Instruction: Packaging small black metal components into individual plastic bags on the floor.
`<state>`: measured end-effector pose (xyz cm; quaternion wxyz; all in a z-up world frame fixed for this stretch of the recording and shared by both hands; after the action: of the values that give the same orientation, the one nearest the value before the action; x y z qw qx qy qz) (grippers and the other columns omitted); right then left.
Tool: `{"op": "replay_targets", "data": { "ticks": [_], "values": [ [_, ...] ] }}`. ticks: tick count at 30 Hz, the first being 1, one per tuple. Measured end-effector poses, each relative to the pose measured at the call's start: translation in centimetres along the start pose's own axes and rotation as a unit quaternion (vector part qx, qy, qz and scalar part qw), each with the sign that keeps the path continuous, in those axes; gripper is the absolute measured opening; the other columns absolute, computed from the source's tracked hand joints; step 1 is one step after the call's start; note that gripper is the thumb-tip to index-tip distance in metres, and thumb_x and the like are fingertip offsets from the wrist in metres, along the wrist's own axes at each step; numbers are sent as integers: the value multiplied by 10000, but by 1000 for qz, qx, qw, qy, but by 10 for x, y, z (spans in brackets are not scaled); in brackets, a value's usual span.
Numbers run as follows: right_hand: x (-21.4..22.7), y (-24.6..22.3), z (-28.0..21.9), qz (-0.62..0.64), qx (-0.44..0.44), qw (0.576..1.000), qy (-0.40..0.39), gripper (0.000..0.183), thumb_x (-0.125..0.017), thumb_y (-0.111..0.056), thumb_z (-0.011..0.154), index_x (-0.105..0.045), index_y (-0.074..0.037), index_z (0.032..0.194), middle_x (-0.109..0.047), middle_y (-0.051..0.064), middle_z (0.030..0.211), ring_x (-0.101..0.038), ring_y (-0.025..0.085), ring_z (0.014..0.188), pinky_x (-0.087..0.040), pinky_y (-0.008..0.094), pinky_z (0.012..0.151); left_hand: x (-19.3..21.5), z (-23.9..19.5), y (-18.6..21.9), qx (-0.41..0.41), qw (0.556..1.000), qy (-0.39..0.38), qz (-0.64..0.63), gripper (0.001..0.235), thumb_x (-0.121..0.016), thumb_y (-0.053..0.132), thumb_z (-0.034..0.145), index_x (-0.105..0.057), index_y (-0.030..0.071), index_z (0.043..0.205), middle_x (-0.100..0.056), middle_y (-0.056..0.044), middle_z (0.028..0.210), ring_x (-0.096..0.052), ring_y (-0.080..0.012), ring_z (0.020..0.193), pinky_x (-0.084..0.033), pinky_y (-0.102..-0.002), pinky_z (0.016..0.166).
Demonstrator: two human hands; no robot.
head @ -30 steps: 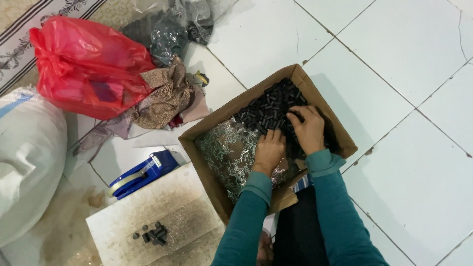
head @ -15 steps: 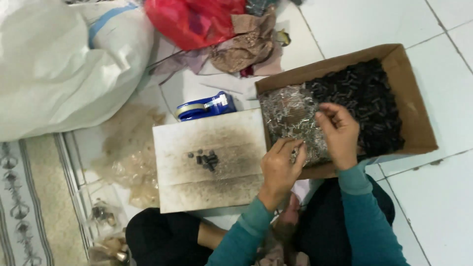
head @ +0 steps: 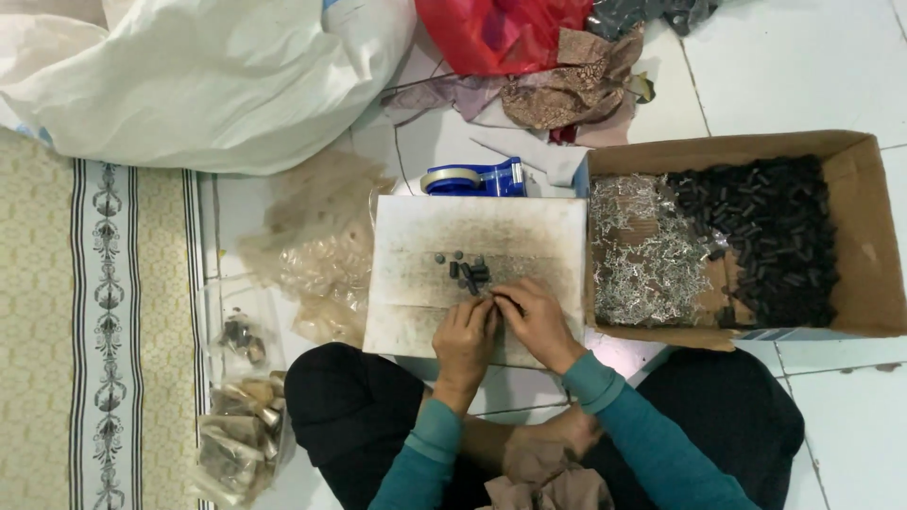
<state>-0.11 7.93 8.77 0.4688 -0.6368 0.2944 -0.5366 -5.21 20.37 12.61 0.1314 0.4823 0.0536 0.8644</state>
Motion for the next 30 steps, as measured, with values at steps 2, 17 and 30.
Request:
{"op": "replay_targets", "data": {
  "ticks": [2,17,30],
  "values": [
    [-1,-4,1,-7,9,1000,-1,204,-644,-106,1017,-759,-11,1156,-738,172,998,-738,354,916,-619,423,741,-3,-4,-1,5,1000,-8,-6,66,-780,217,869,-744,204,922,-678,49,883,-678,-158,787,-538,-278,623],
    [-1,4,-1,-1,23,1000,-9,256,-602,-27,1011,-731,-7,1232,-725,211,1094,-720,413,986,-626,467,766,-6,-6,-8,107,991,-36,-69,147,-797,181,865,-727,213,991,-685,47,883,-709,-178,824,-565,-285,658],
    [5,-6,-5,-3,56,998,9,278,-605,-44,1007,-725,-39,1258,-737,181,1106,-710,408,1043,-589,493,857,6,-8,-32,205,941,11,-270,123,-678,37,951,-747,68,1048,-687,-90,843,-727,-296,765,-588,-339,627]
  ]
}}
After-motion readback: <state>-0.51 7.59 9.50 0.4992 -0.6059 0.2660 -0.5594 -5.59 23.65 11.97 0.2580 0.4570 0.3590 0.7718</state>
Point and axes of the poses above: each hand's wrist, its own z-axis towards the middle knuckle, its own x-axis out of the back of the hand, y = z × x, the point moved 6 cm from there along z, towards the middle knuckle
